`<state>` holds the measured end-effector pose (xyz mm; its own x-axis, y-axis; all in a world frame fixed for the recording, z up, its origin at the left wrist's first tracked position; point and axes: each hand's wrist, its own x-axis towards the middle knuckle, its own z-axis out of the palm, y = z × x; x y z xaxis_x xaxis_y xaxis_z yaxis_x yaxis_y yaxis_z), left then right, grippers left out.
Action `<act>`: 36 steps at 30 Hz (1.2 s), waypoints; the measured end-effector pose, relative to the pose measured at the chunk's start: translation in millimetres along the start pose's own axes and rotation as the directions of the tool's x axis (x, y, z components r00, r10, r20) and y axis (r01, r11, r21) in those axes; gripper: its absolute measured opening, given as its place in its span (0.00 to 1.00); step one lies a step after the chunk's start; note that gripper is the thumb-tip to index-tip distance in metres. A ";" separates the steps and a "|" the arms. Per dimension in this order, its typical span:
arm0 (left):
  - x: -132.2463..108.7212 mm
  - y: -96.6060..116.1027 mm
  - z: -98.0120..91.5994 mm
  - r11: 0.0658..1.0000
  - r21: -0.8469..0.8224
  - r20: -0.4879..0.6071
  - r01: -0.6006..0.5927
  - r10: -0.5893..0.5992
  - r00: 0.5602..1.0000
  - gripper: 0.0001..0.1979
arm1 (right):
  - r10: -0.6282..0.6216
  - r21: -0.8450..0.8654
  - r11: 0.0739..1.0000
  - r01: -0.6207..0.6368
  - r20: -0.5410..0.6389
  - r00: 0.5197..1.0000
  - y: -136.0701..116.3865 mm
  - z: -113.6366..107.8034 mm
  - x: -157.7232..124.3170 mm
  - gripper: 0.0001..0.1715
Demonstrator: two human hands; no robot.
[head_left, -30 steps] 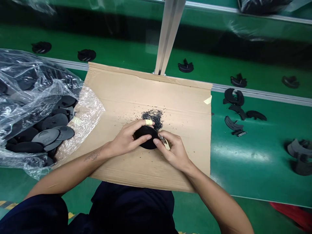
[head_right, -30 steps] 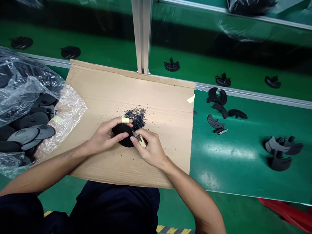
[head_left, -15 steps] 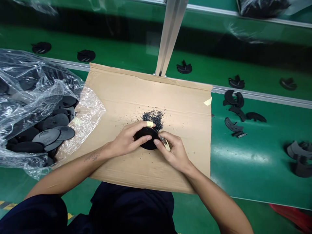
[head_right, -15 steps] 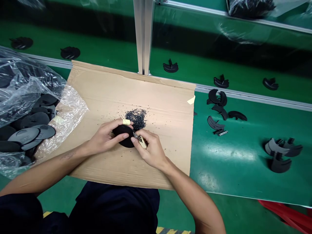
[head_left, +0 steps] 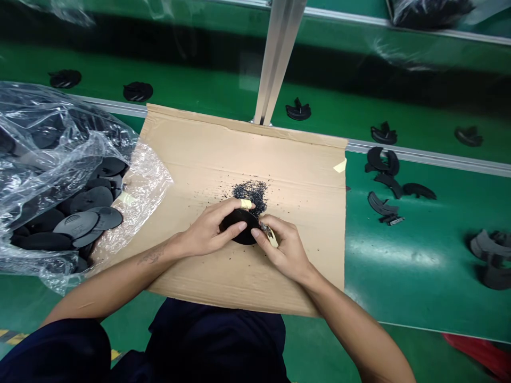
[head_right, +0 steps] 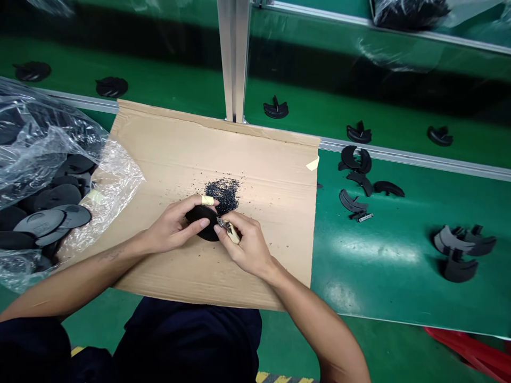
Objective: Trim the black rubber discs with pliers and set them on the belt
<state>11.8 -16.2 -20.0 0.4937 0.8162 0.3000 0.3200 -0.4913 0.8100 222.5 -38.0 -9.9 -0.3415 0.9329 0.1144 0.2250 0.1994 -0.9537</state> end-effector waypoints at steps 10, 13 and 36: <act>-0.2 -1.1 2.0 0.999 -0.041 -0.017 -0.022 0.021 1.000 0.15 | 0.011 -0.013 1.000 -0.011 -0.007 1.000 -1.0 0.0 -1.3 0.13; -0.4 -1.1 2.0 0.999 -0.041 -0.016 -0.020 0.019 1.000 0.14 | 0.016 -0.016 1.000 -0.016 -0.004 1.000 -1.3 -0.3 -0.9 0.13; 3.2 3.9 -0.4 0.999 -0.034 -0.011 -0.024 0.023 1.000 0.10 | -0.006 -0.017 1.000 0.005 -0.006 1.000 -2.4 -0.2 0.0 0.10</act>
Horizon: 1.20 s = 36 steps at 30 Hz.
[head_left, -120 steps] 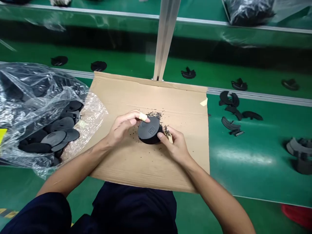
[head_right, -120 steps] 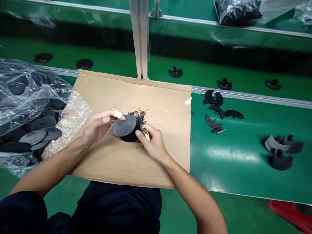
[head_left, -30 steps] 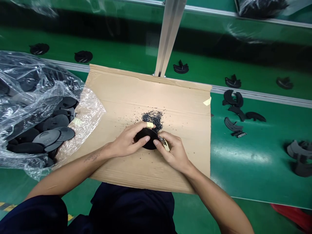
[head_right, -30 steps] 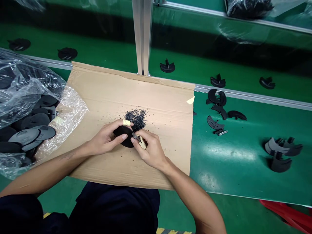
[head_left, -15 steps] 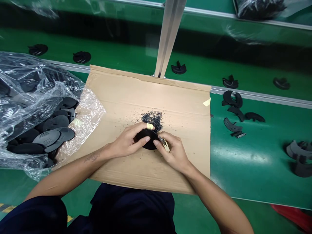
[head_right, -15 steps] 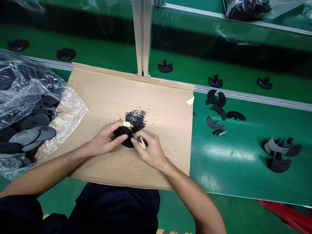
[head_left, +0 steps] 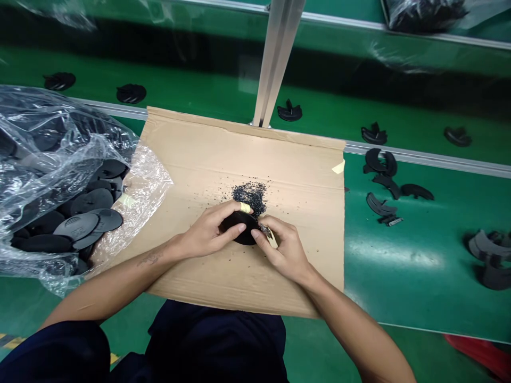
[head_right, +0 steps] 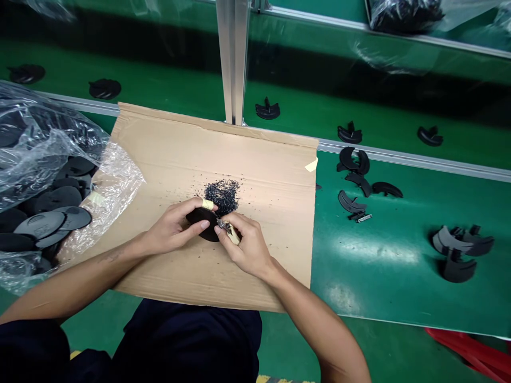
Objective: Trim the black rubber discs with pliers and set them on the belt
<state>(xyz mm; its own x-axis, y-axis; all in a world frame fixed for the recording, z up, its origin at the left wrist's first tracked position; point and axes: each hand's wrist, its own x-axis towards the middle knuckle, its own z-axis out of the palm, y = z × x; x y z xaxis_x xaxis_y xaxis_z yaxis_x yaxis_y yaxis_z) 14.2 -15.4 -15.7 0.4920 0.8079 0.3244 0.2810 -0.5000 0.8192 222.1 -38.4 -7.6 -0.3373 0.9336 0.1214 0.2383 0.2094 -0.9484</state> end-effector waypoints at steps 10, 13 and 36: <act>-0.6 -0.1 0.8 1.000 -0.016 0.000 0.023 -0.023 1.000 0.10 | 0.000 -0.027 1.000 0.000 -0.002 1.000 0.9 0.1 -0.4 0.10; -0.2 0.0 1.0 0.999 -0.020 -0.001 0.030 -0.030 1.000 0.10 | 0.007 -0.031 0.999 -0.007 -0.005 1.000 1.0 0.0 -0.7 0.10; -3.2 -0.2 4.8 0.986 -0.135 -0.143 0.097 -0.116 0.983 0.13 | 0.037 -0.023 0.999 -0.038 -0.054 0.998 2.6 -1.6 -1.1 0.16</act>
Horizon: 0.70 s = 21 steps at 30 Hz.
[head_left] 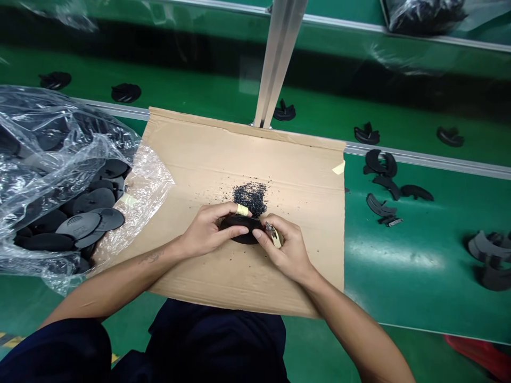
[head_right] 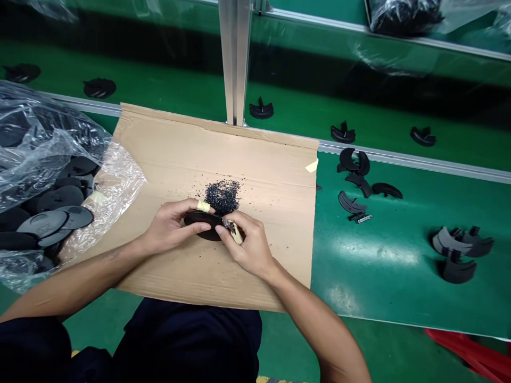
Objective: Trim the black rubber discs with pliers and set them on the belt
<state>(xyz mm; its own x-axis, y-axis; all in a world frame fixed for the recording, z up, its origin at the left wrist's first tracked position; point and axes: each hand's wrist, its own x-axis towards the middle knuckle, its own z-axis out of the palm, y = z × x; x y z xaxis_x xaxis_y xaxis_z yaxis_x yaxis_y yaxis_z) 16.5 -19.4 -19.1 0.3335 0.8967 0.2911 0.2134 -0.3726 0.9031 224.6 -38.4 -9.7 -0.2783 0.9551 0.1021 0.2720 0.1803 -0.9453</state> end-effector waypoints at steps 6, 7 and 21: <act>-0.3 -0.2 1.6 0.999 -0.038 0.025 0.027 -0.026 0.999 0.12 | 0.019 0.046 0.999 -0.020 0.012 1.000 -0.6 -0.5 2.2 0.18; -0.4 -1.3 1.9 0.995 -0.073 0.031 0.070 -0.068 0.997 0.13 | 0.033 0.063 0.997 -0.034 0.019 0.999 -1.0 -0.7 2.5 0.19; -3.0 -8.7 4.5 0.980 -0.128 0.043 0.151 -0.147 0.988 0.16 | 0.156 0.191 0.969 -0.155 0.011 0.988 -3.8 0.2 3.0 0.22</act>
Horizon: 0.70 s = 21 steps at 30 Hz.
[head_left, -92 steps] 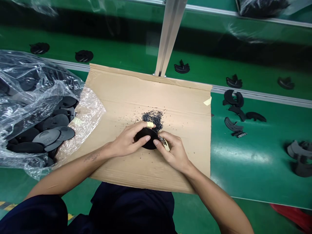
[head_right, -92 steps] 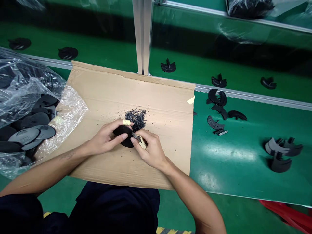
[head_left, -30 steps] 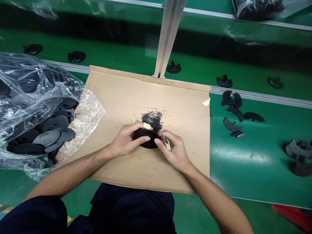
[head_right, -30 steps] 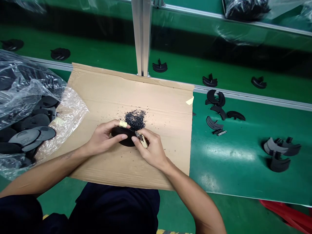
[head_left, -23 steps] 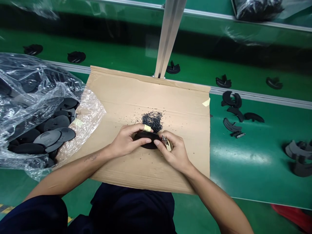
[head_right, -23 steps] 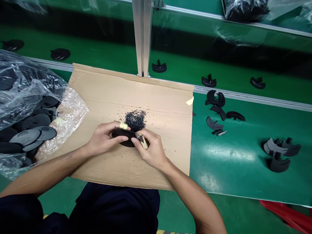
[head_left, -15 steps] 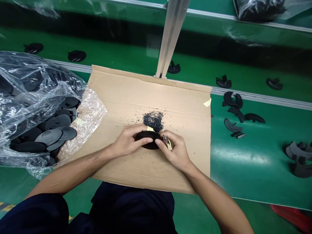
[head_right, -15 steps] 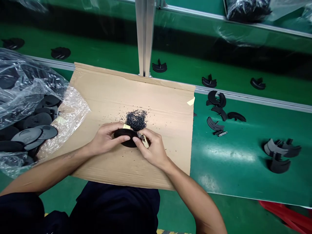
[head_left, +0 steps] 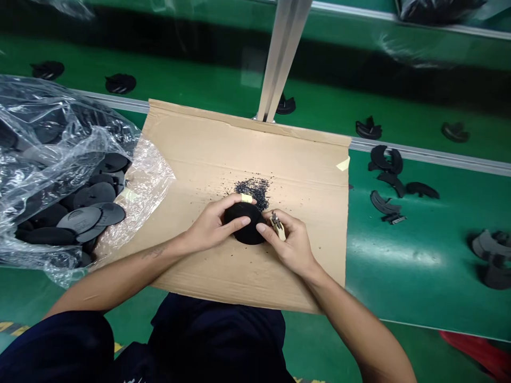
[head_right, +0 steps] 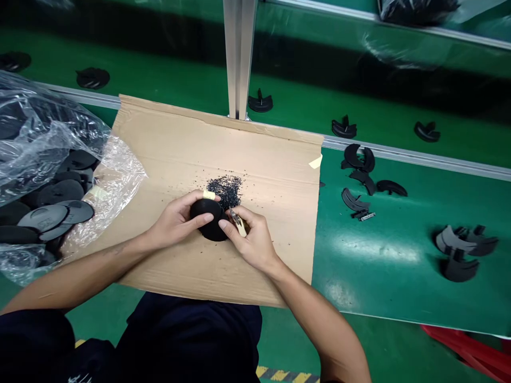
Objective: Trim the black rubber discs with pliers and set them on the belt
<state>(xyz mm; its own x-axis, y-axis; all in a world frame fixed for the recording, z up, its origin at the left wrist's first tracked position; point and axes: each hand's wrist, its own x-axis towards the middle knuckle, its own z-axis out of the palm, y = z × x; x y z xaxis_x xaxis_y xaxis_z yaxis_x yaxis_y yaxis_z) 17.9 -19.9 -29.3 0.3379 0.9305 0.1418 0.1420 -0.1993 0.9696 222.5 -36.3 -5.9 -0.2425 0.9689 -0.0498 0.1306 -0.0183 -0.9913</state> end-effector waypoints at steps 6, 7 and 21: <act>-2.1 4.2 0.8 0.972 0.201 0.024 -0.122 0.119 0.993 0.14 | -0.021 -0.008 1.000 0.021 -0.031 0.999 0.4 0.3 0.2 0.20; -2.1 4.7 1.5 0.967 0.216 0.028 -0.134 0.131 0.991 0.14 | -0.029 -0.013 1.000 0.029 -0.034 0.999 0.9 0.6 0.2 0.20; 1.4 7.7 0.0 0.997 0.006 0.082 -0.078 0.077 0.994 0.09 | -0.208 -0.153 0.967 0.203 -0.019 0.978 7.9 2.5 -1.6 0.15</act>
<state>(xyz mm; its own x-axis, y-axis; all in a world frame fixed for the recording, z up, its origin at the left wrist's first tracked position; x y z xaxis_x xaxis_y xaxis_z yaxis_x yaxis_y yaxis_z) 19.4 -20.1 -21.6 0.4232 0.8838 0.1995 0.1209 -0.2733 0.9543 221.5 -38.6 -14.0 -0.2459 0.9561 0.1597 0.2247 0.2165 -0.9501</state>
